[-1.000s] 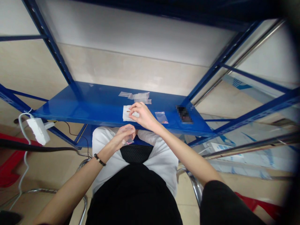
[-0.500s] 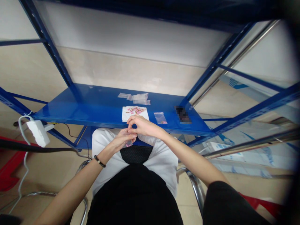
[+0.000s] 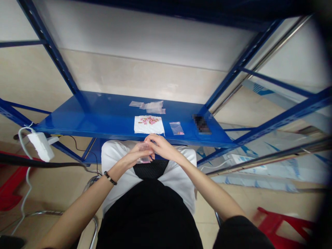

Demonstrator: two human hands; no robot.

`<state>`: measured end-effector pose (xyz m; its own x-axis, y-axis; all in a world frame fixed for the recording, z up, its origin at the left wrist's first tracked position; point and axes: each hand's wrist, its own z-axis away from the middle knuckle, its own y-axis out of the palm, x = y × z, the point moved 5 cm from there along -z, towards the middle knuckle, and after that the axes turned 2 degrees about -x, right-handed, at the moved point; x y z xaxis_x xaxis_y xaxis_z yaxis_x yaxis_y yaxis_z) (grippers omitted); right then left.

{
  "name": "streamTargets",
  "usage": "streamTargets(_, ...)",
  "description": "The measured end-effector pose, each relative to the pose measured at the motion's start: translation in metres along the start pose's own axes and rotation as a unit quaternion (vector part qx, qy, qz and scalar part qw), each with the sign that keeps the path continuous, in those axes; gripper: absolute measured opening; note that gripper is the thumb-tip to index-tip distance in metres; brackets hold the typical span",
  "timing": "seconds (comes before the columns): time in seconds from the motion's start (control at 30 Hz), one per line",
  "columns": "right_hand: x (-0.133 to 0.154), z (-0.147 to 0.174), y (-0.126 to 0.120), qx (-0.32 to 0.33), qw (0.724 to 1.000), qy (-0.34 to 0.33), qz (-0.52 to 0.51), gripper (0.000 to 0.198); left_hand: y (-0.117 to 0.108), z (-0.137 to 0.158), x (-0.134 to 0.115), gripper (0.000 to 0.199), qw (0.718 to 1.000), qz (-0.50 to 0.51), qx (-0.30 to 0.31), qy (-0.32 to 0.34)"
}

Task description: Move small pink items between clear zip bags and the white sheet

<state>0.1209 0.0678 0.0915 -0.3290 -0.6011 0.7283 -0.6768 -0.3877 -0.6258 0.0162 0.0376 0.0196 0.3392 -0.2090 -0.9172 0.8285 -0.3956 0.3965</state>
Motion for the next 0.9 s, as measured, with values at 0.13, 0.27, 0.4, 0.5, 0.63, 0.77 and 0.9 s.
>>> streamTargets(0.13, -0.012, 0.022, 0.004, -0.106, 0.985, 0.066, -0.120, 0.026, 0.015, 0.004, 0.006, 0.035, 0.996, 0.027, 0.069, -0.041)
streamTargets(0.27, -0.021, 0.047, 0.008, -0.191, 0.941, 0.104, -0.258, 0.017, 0.029, 0.009, 0.014, 0.044, 0.988, 0.043, 0.125, -0.086)
streamTargets(0.4, -0.040, 0.066, 0.013, -0.216, 0.913, 0.145, -0.314, 0.029, 0.037, 0.010, 0.023, 0.042, 0.986, 0.046, 0.131, -0.089)
streamTargets(0.5, -0.054, 0.071, 0.014, -0.231, 0.914, 0.153, -0.295, 0.017, 0.037, 0.006, 0.026, 0.037, 0.992, 0.045, 0.099, -0.063)
streamTargets(0.63, -0.059, 0.057, 0.003, -0.243, 0.940, 0.115, -0.210, 0.015, 0.024, -0.004, 0.034, 0.031, 0.997, 0.055, 0.042, -0.026)
streamTargets(0.77, -0.069, 0.018, -0.033, -0.267, 0.961, 0.058, -0.030, 0.013, 0.003, -0.017, 0.046, 0.030, 0.998, 0.054, 0.002, -0.018)
streamTargets(0.9, -0.099, -0.036, -0.068, -0.229, 0.957, 0.076, 0.158, 0.015, -0.006, -0.023, 0.046, 0.030, 0.996, 0.085, -0.006, -0.002)
